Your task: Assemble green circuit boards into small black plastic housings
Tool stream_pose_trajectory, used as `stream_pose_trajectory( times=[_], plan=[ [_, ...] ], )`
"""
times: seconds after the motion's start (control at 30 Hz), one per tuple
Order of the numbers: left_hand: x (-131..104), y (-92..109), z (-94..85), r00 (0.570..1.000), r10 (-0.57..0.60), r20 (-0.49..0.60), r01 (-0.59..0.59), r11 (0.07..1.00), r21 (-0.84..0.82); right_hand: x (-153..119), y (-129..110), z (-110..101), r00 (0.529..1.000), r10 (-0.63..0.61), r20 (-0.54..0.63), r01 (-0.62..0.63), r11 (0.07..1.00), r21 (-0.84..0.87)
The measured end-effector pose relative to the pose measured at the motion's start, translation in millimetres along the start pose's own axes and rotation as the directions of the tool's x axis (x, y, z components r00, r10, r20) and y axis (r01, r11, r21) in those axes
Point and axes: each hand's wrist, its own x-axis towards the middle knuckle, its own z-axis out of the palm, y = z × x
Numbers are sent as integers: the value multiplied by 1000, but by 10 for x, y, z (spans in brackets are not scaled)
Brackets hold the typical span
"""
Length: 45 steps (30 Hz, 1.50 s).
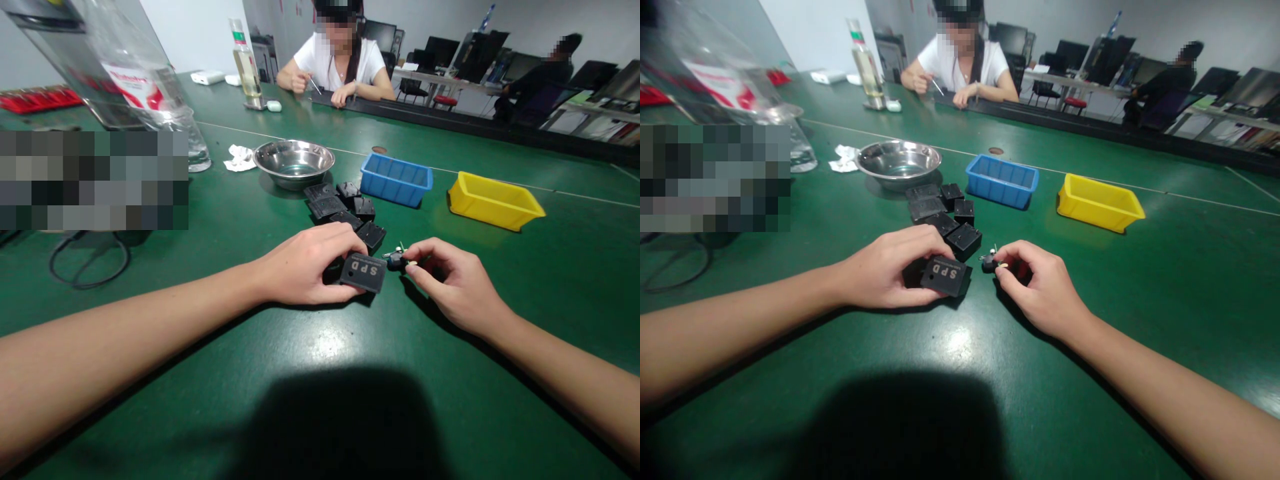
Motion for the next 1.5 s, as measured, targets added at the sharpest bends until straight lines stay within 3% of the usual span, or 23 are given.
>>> stream_pose_trajectory(
  times=[0.17,0.57,0.7,0.83,1.1,1.33,1.5],
  plan=[
    [6,9,-4,1000,-5,-8,5,1000,0,-5,8,0,1000,-1,2,1,1000,5],
    [24,-38,8,985,-167,45,165,986,33,3,-8,0,1000,18,10,-18,1000,1],
    [12,-52,18,998,-8,68,6,1000,22,-1,2,0,1000,12,1,-12,1000,-3],
    [3,-18,28,976,160,147,-157,987,-32,-5,16,2,1000,14,1,-14,1000,0],
    [-1,-72,8,990,30,137,-19,997,-80,-2,30,4,1000,-3,-2,3,1000,-4],
    [-18,-64,-89,976,95,198,-72,990,-120,-9,18,-1,997,-79,7,80,996,-38],
    [-17,-120,-149,974,89,209,-82,996,-41,-6,7,-11,994,-113,7,113,990,-86]
  ],
)
